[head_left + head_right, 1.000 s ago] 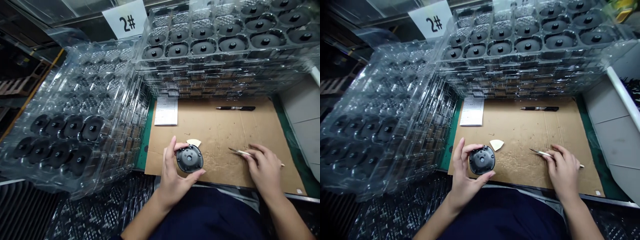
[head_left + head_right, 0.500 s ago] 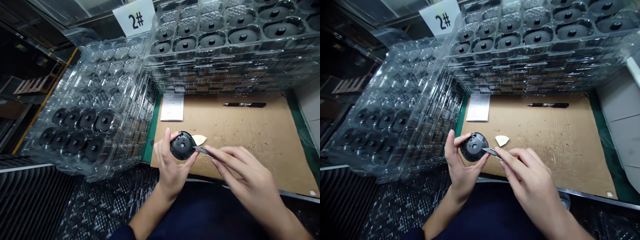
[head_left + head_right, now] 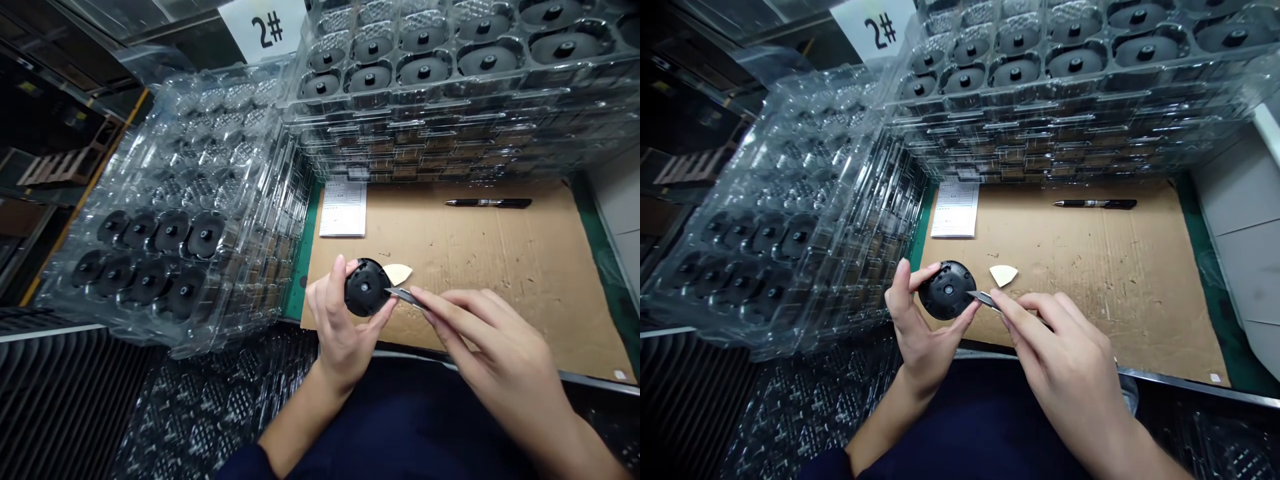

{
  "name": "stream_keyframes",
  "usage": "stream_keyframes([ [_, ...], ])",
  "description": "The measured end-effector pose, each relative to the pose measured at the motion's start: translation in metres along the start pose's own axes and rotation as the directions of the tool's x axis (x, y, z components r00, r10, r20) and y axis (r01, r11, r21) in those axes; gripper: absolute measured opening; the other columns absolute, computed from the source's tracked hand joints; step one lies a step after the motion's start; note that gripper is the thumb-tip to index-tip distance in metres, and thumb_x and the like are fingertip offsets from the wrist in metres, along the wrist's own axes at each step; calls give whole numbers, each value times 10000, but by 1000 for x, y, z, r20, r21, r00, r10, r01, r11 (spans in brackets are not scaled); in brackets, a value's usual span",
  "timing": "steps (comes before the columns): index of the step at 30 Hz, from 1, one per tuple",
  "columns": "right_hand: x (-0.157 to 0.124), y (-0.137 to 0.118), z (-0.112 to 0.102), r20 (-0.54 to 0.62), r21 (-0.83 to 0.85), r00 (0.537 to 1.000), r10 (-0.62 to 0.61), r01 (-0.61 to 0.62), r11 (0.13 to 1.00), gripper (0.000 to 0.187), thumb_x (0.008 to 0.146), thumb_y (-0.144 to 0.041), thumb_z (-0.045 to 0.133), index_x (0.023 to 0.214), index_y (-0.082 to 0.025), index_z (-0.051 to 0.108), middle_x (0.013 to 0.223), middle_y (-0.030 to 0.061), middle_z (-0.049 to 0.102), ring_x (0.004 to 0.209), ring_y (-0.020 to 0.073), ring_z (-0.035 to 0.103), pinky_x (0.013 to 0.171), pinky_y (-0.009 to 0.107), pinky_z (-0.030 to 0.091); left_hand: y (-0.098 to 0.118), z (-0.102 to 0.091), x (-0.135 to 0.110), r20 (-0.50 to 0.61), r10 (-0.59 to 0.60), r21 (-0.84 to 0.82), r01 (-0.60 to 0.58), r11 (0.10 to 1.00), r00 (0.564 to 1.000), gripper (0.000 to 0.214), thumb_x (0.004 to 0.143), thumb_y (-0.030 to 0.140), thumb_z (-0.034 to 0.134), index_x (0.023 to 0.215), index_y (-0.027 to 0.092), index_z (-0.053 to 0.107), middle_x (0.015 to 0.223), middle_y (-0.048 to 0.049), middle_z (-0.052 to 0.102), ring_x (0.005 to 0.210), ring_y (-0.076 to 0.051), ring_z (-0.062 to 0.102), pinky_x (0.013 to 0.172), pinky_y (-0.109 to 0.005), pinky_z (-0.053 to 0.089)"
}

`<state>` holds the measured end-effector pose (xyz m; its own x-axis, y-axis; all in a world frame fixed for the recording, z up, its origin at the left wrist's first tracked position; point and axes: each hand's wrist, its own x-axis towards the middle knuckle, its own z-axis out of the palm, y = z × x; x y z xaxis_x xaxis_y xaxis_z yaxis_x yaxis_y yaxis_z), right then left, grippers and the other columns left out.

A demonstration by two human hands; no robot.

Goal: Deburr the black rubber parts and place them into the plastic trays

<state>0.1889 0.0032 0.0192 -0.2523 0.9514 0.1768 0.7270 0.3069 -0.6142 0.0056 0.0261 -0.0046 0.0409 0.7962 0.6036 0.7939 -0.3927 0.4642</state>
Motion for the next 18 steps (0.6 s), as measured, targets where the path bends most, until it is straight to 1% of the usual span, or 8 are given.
stream_keyframes([
  [4, -1, 0, 0, 12, -17, 1000, 13, -13, 1000, 439, 879, -169, 542, 1289, -321, 497, 935, -6, 586, 838, 103, 506, 741, 235, 411, 0, 0, 0, -7, 29, 35, -29, 999, 1000, 1037, 607, 264, 810, 1428, 140, 190, 1109, -135, 601, 978, -229, 542, 902, -386, 418],
  [7, -2, -2, -4, 37, -24, 999, 8, -7, 1000, 433, 886, -177, 533, 1295, -313, 490, 936, -5, 586, 830, 101, 506, 740, 230, 409, 1, -1, -1, 2, 25, 47, -25, 999, 1000, 1029, 618, 267, 804, 1431, 154, 183, 1113, -136, 608, 971, -227, 542, 893, -381, 413],
  [10, -3, -4, -11, 113, 74, 992, -60, 51, 996, 392, 896, -193, 517, 1274, -300, 512, 945, -2, 581, 845, 90, 516, 735, 203, 412, 1, -1, -1, 12, 1, 35, -1, 999, 1000, 1019, 627, 294, 798, 1431, 174, 185, 1114, -128, 605, 971, -228, 537, 889, -380, 415],
  [11, -4, -2, -13, 117, 101, 991, -68, 56, 993, 384, 898, -198, 514, 1267, -301, 517, 952, -2, 582, 857, 88, 520, 737, 195, 412, 0, 0, -2, 14, -8, 30, 7, 1000, 1000, 1013, 631, 305, 794, 1431, 177, 185, 1113, -126, 604, 974, -229, 535, 894, -384, 414],
  [12, -5, 0, -15, 103, 108, 993, -54, 43, 993, 379, 897, -203, 515, 1261, -306, 521, 964, -4, 585, 871, 88, 526, 743, 194, 413, 0, 0, -2, 14, -14, 28, 14, 1000, 1000, 1008, 636, 314, 790, 1430, 179, 184, 1111, -124, 603, 977, -229, 533, 900, -389, 414],
  [14, -6, 11, -15, 17, 58, 999, 35, -36, 998, 362, 891, -226, 525, 1239, -324, 538, 983, -13, 600, 889, 97, 542, 764, 208, 412, -1, 1, -2, 17, -23, 17, 23, 1000, 1000, 1009, 635, 319, 789, 1429, 182, 181, 1112, -123, 600, 982, -230, 534, 912, -402, 415],
  [16, -5, 28, -11, -54, -2, 990, 131, -131, 991, 320, 885, -269, 531, 1195, -334, 571, 995, -22, 621, 901, 114, 564, 791, 234, 413, -2, 1, -2, 22, -30, -7, 31, 1000, 999, 1029, 618, 305, 801, 1428, 180, 179, 1116, -126, 592, 990, -230, 535, 922, -410, 416],
  [18, -4, 51, -7, -92, -58, 972, 214, -220, 974, 274, 880, -313, 522, 1140, -327, 606, 1003, -25, 640, 915, 137, 586, 794, 254, 418, -2, 0, -1, 23, -49, -53, 50, 997, 999, 1061, 597, 299, 815, 1428, 170, 168, 1130, -134, 580, 1014, -235, 533, 937, -417, 410],
])
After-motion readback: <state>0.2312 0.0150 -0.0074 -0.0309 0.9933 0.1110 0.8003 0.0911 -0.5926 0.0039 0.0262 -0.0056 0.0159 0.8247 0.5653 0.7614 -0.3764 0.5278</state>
